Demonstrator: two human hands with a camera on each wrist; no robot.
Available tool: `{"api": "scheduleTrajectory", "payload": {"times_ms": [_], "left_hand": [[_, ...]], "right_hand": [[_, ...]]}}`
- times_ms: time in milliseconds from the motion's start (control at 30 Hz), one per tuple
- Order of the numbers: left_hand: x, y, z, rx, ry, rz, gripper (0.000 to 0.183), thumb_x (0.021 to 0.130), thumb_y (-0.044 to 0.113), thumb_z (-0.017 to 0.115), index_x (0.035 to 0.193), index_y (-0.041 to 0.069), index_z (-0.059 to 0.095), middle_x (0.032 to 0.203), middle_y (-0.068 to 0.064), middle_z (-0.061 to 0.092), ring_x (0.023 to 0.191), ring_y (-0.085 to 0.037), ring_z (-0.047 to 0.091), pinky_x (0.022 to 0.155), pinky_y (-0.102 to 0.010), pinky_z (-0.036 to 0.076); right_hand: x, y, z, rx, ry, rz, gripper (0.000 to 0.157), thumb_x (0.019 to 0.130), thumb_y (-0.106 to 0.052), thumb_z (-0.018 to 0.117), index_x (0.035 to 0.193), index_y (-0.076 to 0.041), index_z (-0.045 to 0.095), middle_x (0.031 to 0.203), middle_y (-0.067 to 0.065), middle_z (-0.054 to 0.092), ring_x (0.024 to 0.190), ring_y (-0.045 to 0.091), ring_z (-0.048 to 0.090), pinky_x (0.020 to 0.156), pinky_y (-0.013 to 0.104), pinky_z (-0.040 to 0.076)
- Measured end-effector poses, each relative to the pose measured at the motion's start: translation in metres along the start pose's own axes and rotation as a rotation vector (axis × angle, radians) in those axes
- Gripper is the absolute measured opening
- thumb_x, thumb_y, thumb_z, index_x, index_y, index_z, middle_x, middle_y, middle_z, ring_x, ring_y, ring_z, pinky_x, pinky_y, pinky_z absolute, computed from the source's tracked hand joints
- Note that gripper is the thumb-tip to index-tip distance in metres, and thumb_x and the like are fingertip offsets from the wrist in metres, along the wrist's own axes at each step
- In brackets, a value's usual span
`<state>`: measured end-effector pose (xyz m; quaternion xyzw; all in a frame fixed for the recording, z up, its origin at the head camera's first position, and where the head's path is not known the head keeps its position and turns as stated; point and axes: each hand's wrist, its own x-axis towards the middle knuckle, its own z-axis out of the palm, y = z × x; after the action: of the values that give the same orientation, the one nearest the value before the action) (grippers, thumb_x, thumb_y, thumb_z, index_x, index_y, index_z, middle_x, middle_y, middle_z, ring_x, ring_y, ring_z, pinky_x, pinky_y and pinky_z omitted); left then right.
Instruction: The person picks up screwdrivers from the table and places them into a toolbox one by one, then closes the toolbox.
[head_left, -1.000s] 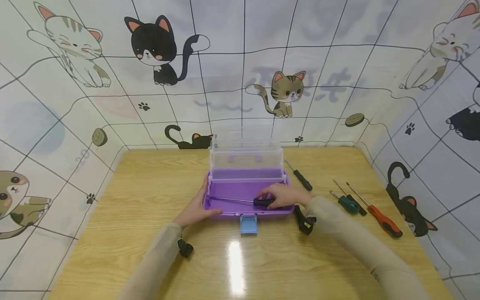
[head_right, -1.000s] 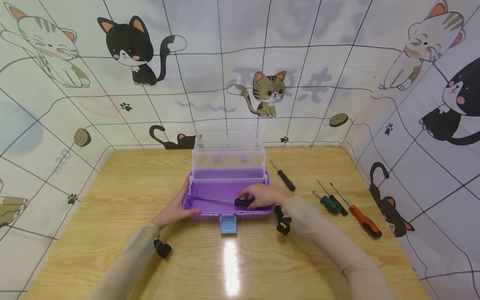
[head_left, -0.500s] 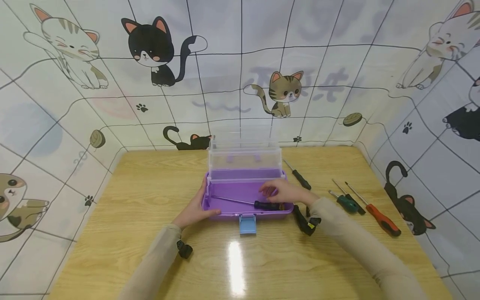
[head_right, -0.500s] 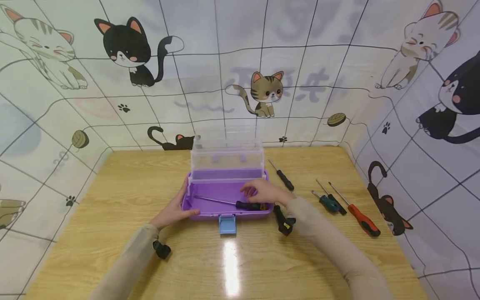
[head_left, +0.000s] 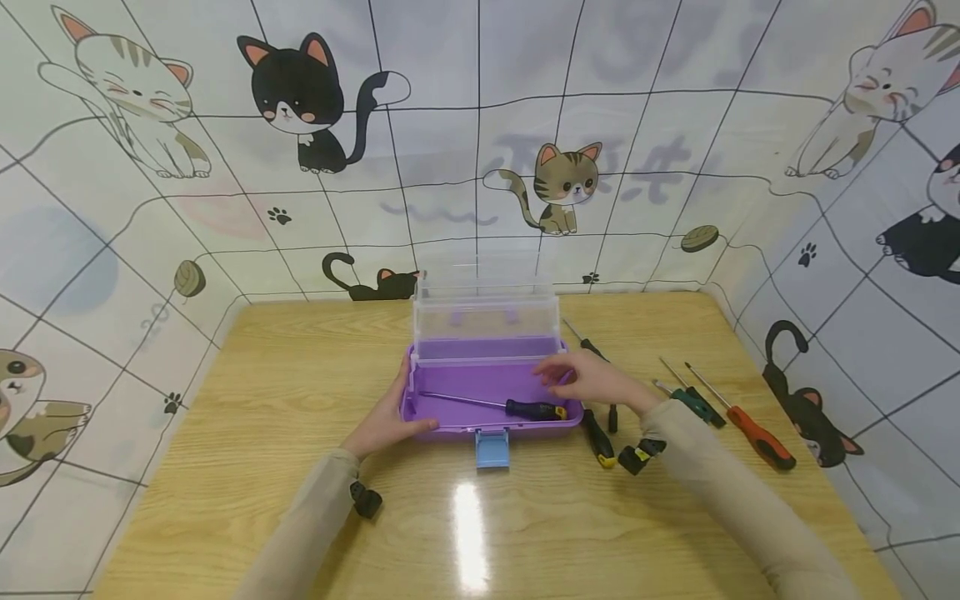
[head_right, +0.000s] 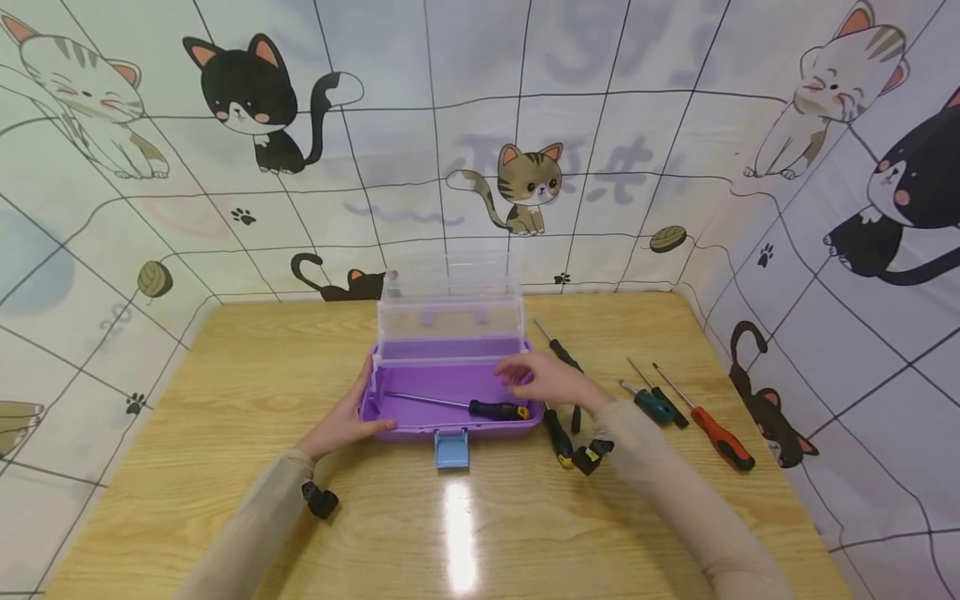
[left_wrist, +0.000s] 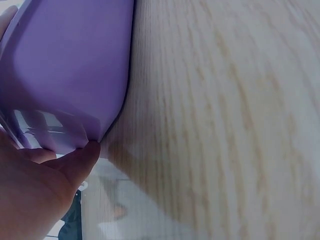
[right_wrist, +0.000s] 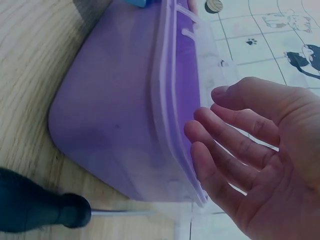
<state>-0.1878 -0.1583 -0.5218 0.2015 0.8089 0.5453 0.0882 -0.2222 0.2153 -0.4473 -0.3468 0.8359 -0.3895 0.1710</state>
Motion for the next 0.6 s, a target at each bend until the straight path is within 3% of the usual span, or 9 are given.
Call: {"api": "scheduleTrajectory", "payload": {"times_ms": [167, 267, 600], "left_hand": [[-0.001, 0.001, -0.001, 0.010, 0.001, -0.017, 0.125, 0.075, 0.023, 0.084, 0.154, 0.027, -0.012, 0.161, -0.006, -0.007, 0.145, -0.032, 0.003, 0.113, -0.056, 0.008], [-0.001, 0.000, -0.001, 0.021, 0.002, -0.023, 0.125, 0.075, 0.024, 0.084, 0.155, 0.022, -0.012, 0.161, -0.006, -0.007, 0.145, -0.030, 0.002, 0.113, -0.055, 0.008], [-0.001, 0.000, 0.000, 0.032, 0.004, -0.004, 0.126, 0.074, 0.028, 0.085, 0.155, 0.017, -0.011, 0.161, -0.008, -0.006, 0.145, -0.031, 0.003, 0.113, -0.055, 0.008]], "right_hand": [[-0.008, 0.005, -0.007, -0.014, 0.051, -0.016, 0.034, 0.087, 0.001, 0.065, 0.120, 0.007, 0.061, 0.103, 0.019, 0.068, 0.092, 0.025, 0.065, 0.078, 0.035, 0.056], [-0.014, 0.007, -0.010, -0.013, 0.059, 0.018, 0.034, 0.089, -0.002, 0.066, 0.122, 0.006, 0.061, 0.105, 0.018, 0.068, 0.093, 0.023, 0.065, 0.077, 0.034, 0.055], [-0.032, 0.014, -0.020, -0.014, 0.109, 0.065, 0.032, 0.091, -0.004, 0.065, 0.122, 0.001, 0.061, 0.102, 0.013, 0.068, 0.089, 0.022, 0.063, 0.071, 0.031, 0.054]]}}
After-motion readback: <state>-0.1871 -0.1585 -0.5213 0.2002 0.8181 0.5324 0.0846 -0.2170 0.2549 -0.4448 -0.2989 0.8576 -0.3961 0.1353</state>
